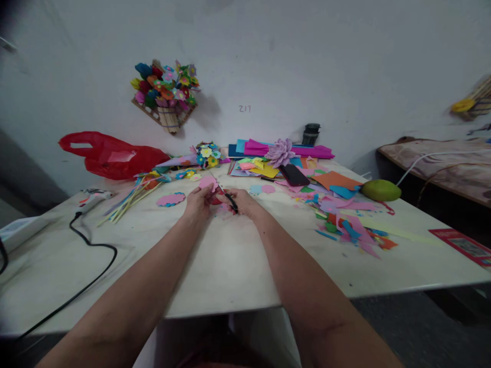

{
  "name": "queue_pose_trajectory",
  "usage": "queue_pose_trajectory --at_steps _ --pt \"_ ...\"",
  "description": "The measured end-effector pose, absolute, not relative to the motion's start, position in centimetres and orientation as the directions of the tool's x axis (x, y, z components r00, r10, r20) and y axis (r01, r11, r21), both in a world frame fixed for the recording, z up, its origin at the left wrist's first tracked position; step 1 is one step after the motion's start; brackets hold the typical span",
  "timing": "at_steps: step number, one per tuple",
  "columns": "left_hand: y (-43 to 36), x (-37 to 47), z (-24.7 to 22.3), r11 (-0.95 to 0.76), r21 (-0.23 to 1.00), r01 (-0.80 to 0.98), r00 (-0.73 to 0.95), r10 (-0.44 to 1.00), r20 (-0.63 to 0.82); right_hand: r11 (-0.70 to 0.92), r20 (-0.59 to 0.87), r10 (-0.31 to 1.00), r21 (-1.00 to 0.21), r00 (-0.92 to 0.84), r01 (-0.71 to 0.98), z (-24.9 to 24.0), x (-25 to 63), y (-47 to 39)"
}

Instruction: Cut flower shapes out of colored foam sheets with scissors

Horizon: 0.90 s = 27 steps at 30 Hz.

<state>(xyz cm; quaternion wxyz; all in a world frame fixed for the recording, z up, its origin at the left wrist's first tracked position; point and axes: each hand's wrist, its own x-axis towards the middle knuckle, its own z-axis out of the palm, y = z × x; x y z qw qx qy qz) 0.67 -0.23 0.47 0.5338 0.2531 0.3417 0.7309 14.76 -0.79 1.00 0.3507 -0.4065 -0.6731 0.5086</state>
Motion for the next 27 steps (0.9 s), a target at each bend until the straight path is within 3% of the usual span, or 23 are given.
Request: queue_pose_trajectory --at_steps 14,27 --pt "-0.5 0.3 0.6 -0.181 0.784 -0.594 -0.261 0.965 0.025 0.153 0.097 0.895 -0.984 -0.435 0.096 -0.3 14.9 0.5" --pt "-0.5 0.1 0.5 -0.164 0.833 -0.529 -0.219 0.974 0.052 0.109 0.023 0.907 -0.977 -0.420 0.182 0.9 15.4 -0.5"
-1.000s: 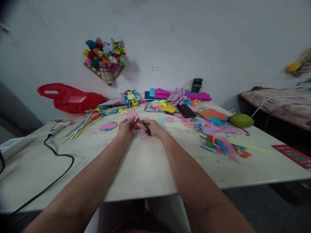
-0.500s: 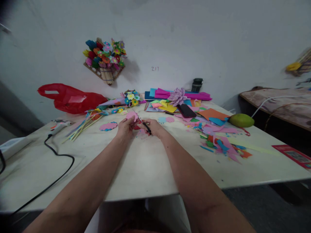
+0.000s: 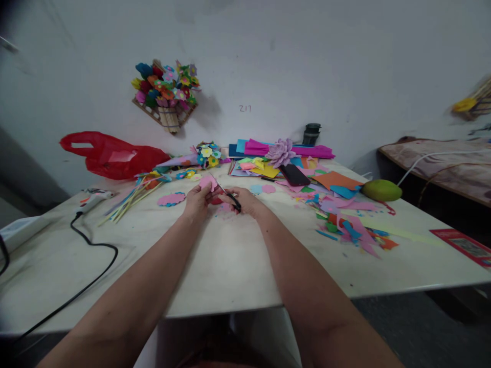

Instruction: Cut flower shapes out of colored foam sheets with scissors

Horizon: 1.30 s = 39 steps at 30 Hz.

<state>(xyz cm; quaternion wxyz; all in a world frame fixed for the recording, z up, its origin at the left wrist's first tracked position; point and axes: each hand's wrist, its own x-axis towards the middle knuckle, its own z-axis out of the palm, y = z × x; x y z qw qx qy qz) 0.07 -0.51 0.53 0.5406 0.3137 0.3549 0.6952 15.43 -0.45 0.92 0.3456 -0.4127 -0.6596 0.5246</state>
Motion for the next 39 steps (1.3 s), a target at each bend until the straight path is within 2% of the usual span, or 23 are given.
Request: queue_pose_trajectory --at_steps 7,16,21,27,33,39 --pt "-0.5 -0.3 0.4 -0.126 0.837 -0.533 -0.139 0.988 0.061 0.127 0.026 0.886 -0.974 -0.463 0.189 0.7 16.1 0.1" --pt "0.0 -0.9 -0.5 -0.142 0.917 -0.372 -0.035 0.990 0.139 0.160 0.052 0.888 -0.966 -0.456 0.202 0.5 16.9 0.8" --pt "0.2 -1.1 -0.7 -0.129 0.922 -0.366 -0.035 0.992 0.125 0.173 0.064 0.884 -0.965 -0.462 0.198 0.6 17.2 0.7" --pt "0.0 -1.1 -0.4 -0.102 0.888 -0.448 -0.083 0.994 0.072 0.181 0.050 0.873 -0.957 -0.486 0.226 0.2 17.1 1.1" --pt "-0.1 -0.9 -0.1 -0.161 0.886 -0.435 -0.102 0.986 0.129 0.193 0.052 0.865 -0.953 -0.499 0.235 0.0 17.1 1.2" --pt "-0.1 -0.9 -0.1 -0.144 0.859 -0.491 -0.125 0.988 0.095 0.189 0.046 0.867 -0.952 -0.496 0.241 0.1 17.1 1.0"
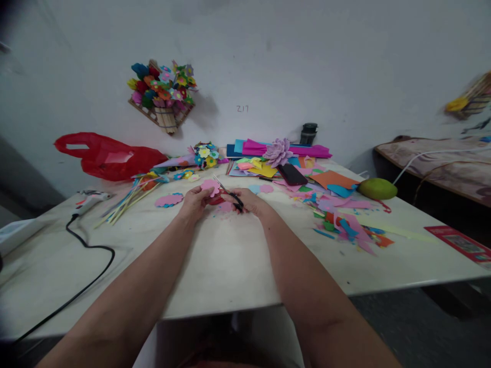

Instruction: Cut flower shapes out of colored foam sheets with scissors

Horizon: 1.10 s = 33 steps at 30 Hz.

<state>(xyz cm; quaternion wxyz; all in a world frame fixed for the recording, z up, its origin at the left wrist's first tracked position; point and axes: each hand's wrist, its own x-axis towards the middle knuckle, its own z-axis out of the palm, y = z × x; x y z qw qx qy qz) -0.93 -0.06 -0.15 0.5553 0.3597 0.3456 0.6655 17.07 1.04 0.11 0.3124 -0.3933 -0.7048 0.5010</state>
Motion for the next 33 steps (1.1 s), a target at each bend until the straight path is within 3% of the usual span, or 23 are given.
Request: queue_pose_trajectory --at_steps 10,33 --pt "0.34 -1.21 -0.57 -0.174 0.873 -0.455 -0.068 0.985 0.161 0.202 0.058 0.862 -0.950 -0.503 0.237 0.09 17.04 1.12" --pt "0.14 -1.20 -0.10 -0.146 0.859 -0.491 -0.098 0.989 0.112 0.188 0.054 0.868 -0.956 -0.494 0.226 0.03 16.94 1.07"
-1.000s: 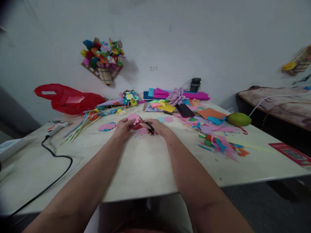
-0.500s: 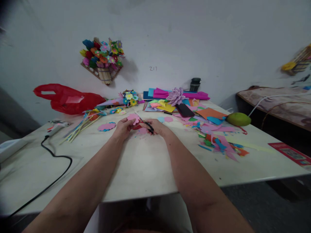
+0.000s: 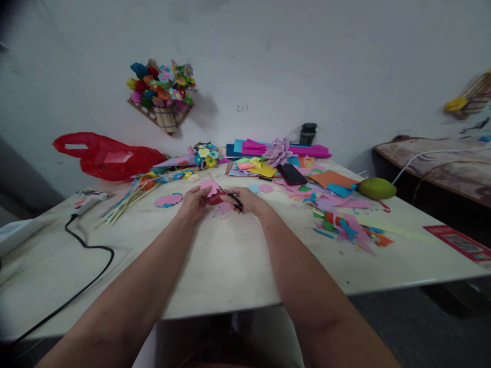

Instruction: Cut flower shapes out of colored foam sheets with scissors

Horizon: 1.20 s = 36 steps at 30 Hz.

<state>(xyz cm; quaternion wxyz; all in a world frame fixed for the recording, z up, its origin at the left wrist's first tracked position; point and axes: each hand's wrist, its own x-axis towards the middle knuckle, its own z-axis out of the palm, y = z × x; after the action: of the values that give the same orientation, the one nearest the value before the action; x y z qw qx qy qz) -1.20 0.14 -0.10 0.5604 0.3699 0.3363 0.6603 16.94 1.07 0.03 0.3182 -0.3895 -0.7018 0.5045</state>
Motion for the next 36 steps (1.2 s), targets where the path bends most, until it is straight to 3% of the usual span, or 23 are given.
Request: queue_pose_trajectory --at_steps 18,36 --pt "0.1 -1.2 -0.1 -0.166 0.853 -0.495 -0.133 0.984 0.115 0.189 0.042 0.880 -0.944 -0.472 0.268 0.8 16.8 0.3" --pt "0.1 -1.4 -0.2 -0.167 0.861 -0.481 -0.129 0.984 0.119 0.093 -0.049 0.893 -0.952 -0.448 0.290 1.7 16.6 -0.6"
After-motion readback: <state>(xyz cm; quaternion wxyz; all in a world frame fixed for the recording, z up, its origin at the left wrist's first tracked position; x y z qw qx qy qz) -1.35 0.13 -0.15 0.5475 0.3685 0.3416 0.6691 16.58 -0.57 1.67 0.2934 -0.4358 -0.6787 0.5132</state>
